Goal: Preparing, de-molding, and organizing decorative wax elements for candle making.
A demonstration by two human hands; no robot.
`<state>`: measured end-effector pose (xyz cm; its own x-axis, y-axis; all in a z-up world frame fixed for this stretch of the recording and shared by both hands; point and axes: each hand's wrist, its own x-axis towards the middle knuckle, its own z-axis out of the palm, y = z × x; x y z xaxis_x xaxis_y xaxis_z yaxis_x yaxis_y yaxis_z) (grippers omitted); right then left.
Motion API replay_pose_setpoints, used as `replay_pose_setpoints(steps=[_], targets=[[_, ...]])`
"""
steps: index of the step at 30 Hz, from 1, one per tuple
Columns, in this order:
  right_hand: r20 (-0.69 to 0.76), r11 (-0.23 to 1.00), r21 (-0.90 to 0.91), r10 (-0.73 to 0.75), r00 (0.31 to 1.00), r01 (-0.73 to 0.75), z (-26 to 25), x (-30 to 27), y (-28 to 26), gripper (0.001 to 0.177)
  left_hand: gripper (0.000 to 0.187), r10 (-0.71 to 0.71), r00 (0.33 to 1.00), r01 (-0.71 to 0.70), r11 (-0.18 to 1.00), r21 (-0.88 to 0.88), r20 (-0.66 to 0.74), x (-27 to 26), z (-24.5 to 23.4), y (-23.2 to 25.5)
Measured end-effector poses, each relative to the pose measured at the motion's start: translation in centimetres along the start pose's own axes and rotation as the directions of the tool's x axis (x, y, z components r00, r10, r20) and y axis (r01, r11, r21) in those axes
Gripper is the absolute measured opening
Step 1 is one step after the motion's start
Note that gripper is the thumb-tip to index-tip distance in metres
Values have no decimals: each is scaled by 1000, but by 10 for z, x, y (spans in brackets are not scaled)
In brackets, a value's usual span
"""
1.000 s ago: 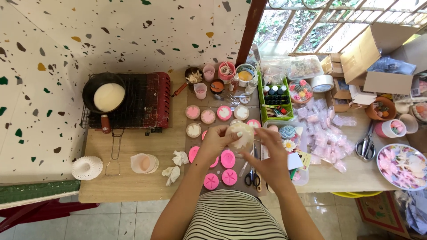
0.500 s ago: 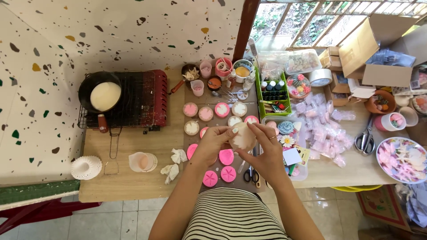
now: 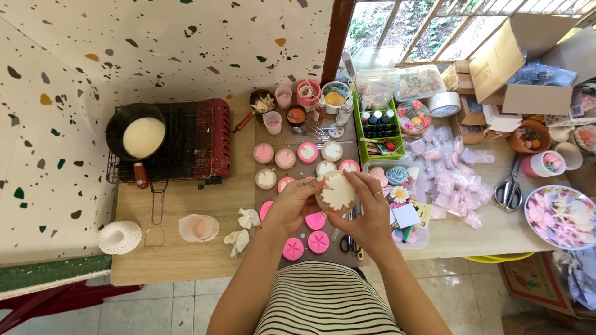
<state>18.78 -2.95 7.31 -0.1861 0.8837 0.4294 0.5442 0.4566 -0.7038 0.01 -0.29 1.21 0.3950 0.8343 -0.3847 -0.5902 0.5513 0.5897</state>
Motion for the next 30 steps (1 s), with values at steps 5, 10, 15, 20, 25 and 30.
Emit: replay_pose_setpoints(steps=[5,10,15,20,25,30], targets=[[22,1000,0,0,1000,0,0,1,3,81,28,69,998,-68,987,147,-6,-4,4,1],[26,998,41,36,999,-37,1,-1,4,78,29,45,999,-43,979,199,-7,2,-9,-4],[21,996,37,74,997,-75,1,-6,7,77,29,-29,999,30,993,118,-15,0,-12,-4],[20,987,138,83,996,-85,0,-7,5,74,36,-126,990,127,992,-8,67,-3,-15,0],[14,998,54,43,999,-44,-1,-4,9,77,34,-110,992,111,994,-22,67,1,-13,-1],[15,974,217,65,998,-67,9,-16,38,80,23,-34,999,34,999,23,-1,9,-17,-9]])
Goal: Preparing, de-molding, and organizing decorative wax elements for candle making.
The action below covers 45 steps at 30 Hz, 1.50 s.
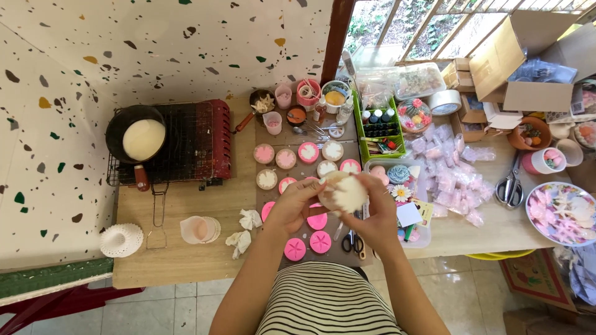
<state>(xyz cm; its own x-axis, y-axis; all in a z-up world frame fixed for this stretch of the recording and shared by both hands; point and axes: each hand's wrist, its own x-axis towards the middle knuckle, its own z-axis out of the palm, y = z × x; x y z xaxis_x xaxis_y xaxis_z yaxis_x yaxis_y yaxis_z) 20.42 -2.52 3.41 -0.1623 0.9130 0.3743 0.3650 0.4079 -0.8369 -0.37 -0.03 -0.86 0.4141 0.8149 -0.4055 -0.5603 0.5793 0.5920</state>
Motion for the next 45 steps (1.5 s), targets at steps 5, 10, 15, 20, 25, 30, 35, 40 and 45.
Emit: replay_pose_setpoints(steps=[5,10,15,20,25,30,35,40,45], targets=[[123,140,971,403,907,-194,-15,-1,23,73,19,12,998,-15,999,-31,-69,4,-7,-4],[352,-319,922,451,820,-220,-26,5,33,73,20,197,960,-133,947,292,-200,20,-31,-22],[389,-478,860,380,839,-182,-23,1,29,64,24,711,701,-227,143,963,60,20,-23,-13],[418,-485,855,437,796,-183,-21,-8,34,67,42,539,571,-285,-578,765,620,43,-58,-29],[333,-325,934,647,686,-147,-26,-31,55,57,28,736,664,-326,130,936,129,86,-113,-98],[217,-213,974,785,580,-76,-43,-72,98,49,23,146,825,-17,972,234,-546,128,-142,-144],[62,-78,997,933,354,30,-90,-112,142,47,28,53,796,168,937,305,-603,181,-198,-213],[-62,22,990,952,299,136,-162,-167,205,39,31,270,908,138,529,837,-320,196,-190,-205],[-112,100,992,978,176,76,-240,-209,279,36,30,487,835,262,56,964,-255,183,-151,-196]])
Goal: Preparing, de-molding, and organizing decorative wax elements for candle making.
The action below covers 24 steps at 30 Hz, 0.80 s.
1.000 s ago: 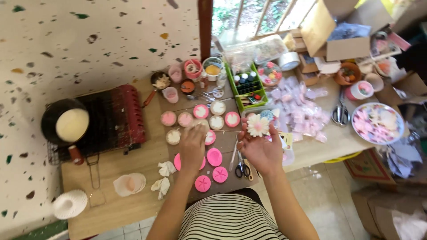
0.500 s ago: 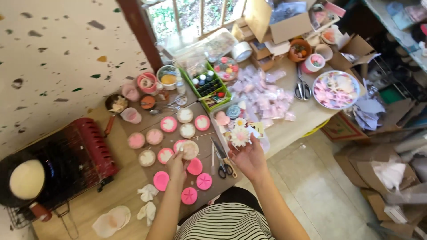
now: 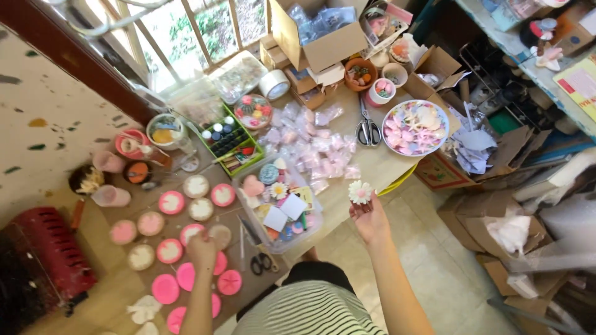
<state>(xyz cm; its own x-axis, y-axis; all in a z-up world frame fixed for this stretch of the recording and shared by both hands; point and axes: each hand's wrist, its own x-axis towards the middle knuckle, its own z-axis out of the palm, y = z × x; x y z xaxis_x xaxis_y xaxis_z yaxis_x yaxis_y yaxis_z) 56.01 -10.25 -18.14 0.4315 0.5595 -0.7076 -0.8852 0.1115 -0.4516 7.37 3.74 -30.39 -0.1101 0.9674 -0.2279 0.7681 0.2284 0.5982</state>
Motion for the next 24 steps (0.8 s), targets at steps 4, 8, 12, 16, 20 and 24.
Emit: replay_pose_setpoints(steps=[4,8,12,16,20,24], targets=[[-27,982,-190,8,1000,-13,-20,48,-36,31,39,157,892,-99,983,155,-425,-31,-16,31],[2,917,-390,88,996,-80,-18,89,-29,17,29,-158,815,93,985,-145,-558,-70,-26,69],[71,843,-518,213,974,-147,6,119,0,11,25,-504,771,346,844,-409,-388,-124,5,76],[174,760,-633,321,931,-144,54,124,33,15,16,-426,737,279,899,-338,-525,-167,35,76],[268,684,-724,404,874,-94,96,135,60,25,19,-360,752,130,902,-411,-552,-198,26,104],[283,678,-726,444,850,-112,118,167,76,24,15,-552,764,263,739,-620,-334,-220,28,98]])
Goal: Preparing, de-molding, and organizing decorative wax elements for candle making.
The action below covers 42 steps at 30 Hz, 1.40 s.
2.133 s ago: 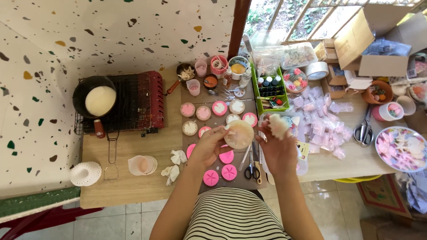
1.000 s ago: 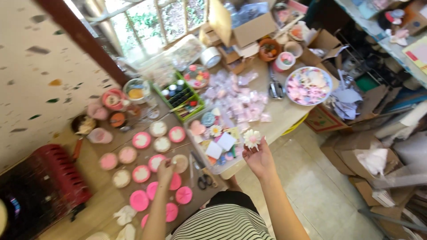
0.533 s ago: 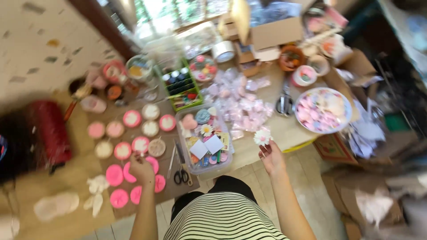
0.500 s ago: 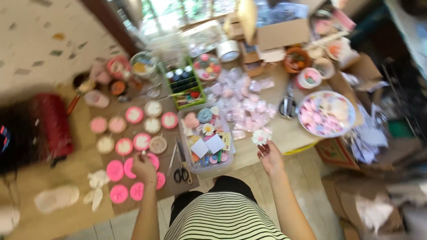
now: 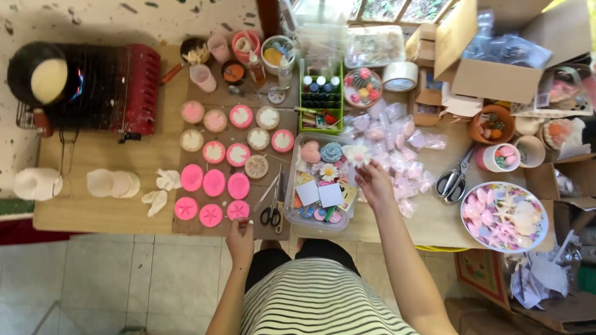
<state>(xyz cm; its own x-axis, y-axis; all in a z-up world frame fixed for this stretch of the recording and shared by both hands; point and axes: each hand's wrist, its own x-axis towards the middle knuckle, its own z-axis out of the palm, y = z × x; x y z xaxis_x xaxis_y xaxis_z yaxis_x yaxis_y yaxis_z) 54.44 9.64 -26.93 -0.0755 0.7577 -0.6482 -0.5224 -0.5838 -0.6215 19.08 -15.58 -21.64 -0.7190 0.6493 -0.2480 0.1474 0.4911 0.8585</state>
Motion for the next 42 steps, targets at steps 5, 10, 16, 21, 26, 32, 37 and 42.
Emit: replay_pose_setpoints(steps=[5,10,16,21,26,32,37,42], targets=[[-67,993,-83,-84,994,79,8,6,-10,26,19,-161,975,165,986,-13,151,-16,-18,-24],[-69,997,-72,-38,997,33,-10,4,13,25,21,-113,980,91,987,136,164,-19,-16,-8],[-135,996,-87,-28,990,17,-13,-11,25,26,34,449,712,-667,672,321,540,1,83,25],[-152,984,-152,-116,981,93,-27,-28,20,30,63,493,507,-854,398,335,707,14,147,82],[-244,992,-82,-110,964,93,-61,-41,16,32,39,429,611,-791,369,488,666,25,176,55],[-266,793,-607,-140,954,-53,-167,-55,77,19,26,500,594,-804,380,457,630,29,163,61],[-136,410,-912,-376,917,33,-155,-71,87,24,28,466,626,-768,505,393,625,27,155,65],[78,209,-945,-607,791,253,-48,-87,59,32,24,408,682,-700,603,382,607,20,156,70]])
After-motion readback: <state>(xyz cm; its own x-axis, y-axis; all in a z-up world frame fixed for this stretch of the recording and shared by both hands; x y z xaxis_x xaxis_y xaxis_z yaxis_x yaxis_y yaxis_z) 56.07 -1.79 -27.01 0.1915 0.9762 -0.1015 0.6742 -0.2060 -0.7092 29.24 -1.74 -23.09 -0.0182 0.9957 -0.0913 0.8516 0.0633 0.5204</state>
